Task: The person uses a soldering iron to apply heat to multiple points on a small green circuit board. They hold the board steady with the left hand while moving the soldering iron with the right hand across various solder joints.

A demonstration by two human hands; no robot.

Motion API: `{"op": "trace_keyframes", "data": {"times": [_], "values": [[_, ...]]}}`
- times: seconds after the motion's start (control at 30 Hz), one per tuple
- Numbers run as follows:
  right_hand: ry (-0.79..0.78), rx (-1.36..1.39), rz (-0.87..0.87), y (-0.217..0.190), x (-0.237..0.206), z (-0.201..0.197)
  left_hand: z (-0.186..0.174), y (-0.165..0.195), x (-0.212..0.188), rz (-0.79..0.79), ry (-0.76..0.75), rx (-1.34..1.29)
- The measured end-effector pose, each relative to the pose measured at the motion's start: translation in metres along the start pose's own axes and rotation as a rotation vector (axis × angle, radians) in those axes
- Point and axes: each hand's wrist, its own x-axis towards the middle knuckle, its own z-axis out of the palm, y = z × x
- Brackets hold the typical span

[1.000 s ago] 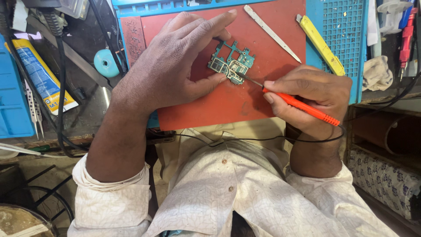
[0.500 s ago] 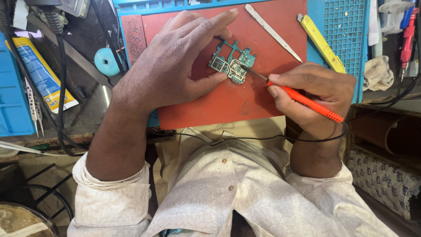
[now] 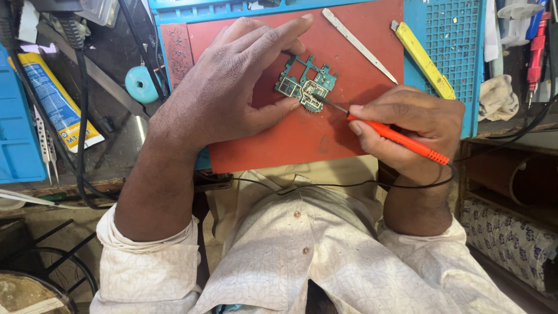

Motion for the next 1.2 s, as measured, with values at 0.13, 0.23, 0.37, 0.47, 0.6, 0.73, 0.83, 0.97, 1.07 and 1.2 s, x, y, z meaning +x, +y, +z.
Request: {"op": "trace_keyframes", "data": {"times": [0.13,0.23,0.37,0.47,0.6,0.73,0.83,0.97,1.07,1.2], "values": [[-0.007,0.004,0.011,-0.0015,0.0005,-0.0002,0.0,0.0009,0.0,0.01,0.013,0.002],[0.015,0.004,0.059,-0.003,-0.0001,-0.0001,-0.0004,0.0005,-0.0006,-0.013,-0.003,0.002],[-0.008,0.01,0.056,-0.0037,0.0002,-0.0009,0.0003,-0.0004,-0.0016,-0.014,-0.006,0.002],[-0.003,0.029,0.068,-0.0032,0.0011,-0.0018,0.0004,-0.001,-0.0019,-0.017,-0.006,0.003],[-0.021,0.007,0.03,-0.0025,0.0015,-0.0025,0.0012,-0.0014,-0.0014,-0.014,-0.007,0.0],[-0.016,0.019,0.061,-0.0023,0.0008,-0.0025,0.0015,-0.0015,-0.0013,-0.016,-0.006,0.001],[0.0,0.028,0.082,-0.0024,0.0004,-0.0019,0.0009,-0.0015,-0.0016,-0.017,-0.007,0.004],[-0.026,0.019,0.03,-0.0024,0.001,-0.0015,0.0011,-0.0016,-0.0017,-0.013,-0.003,0.003],[-0.01,0.009,0.066,-0.002,0.002,-0.0019,0.001,-0.0016,-0.0021,-0.011,-0.003,-0.001],[-0.042,0.005,0.04,-0.0022,0.0025,-0.0031,0.0008,-0.002,-0.0015,-0.01,-0.004,-0.006]]}}
